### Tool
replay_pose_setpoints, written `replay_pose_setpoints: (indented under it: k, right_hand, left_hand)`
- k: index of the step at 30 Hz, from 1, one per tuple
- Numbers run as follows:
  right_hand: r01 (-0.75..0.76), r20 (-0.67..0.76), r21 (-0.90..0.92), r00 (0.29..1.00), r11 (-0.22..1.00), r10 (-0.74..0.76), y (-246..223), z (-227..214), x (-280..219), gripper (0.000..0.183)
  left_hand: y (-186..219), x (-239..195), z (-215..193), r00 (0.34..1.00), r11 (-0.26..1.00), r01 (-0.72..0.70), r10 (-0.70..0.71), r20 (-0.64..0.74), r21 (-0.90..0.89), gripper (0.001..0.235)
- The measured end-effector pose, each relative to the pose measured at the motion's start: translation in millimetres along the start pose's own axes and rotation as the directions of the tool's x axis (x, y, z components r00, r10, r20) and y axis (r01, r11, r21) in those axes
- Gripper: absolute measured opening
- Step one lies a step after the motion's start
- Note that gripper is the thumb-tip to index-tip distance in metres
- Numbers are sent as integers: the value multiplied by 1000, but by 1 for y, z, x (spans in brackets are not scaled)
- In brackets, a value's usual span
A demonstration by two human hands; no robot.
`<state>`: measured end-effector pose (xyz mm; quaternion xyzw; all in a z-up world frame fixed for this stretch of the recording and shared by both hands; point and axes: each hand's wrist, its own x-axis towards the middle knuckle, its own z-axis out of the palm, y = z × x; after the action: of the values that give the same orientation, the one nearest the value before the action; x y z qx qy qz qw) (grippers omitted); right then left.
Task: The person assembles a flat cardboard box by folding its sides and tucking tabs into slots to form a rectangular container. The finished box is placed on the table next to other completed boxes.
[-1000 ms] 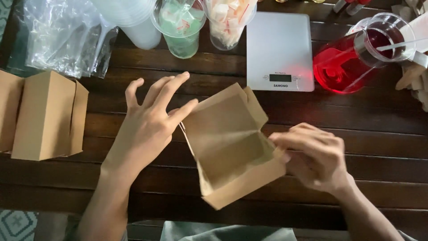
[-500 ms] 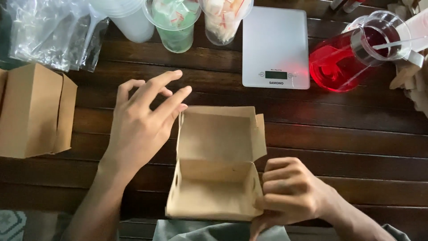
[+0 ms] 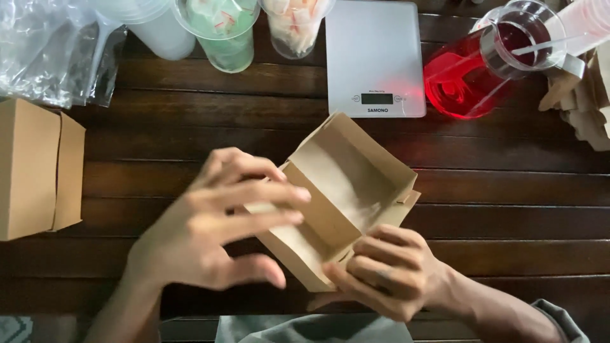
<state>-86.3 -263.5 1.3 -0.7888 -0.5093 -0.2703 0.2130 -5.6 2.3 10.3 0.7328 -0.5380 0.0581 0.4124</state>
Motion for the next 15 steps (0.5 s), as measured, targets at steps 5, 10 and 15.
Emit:
replay_pose_setpoints:
  k: [5,10,15]
  right_hand:
    - [-95,-9,28,995,995,96,7,0,-1,33]
    - [-187,-14,-20,982,982,187,21,-8,-12,66]
    - [-285,91,-106,951,953,295,36,-18,-18,96]
  left_hand:
    - [9,5,3,986,997,-36,25,164,65,39]
    - [-2,-5,-9,975,987,4,-39,217,160,12]
    - [-8,-11,-26,964,948,137,-194,180,288,15]
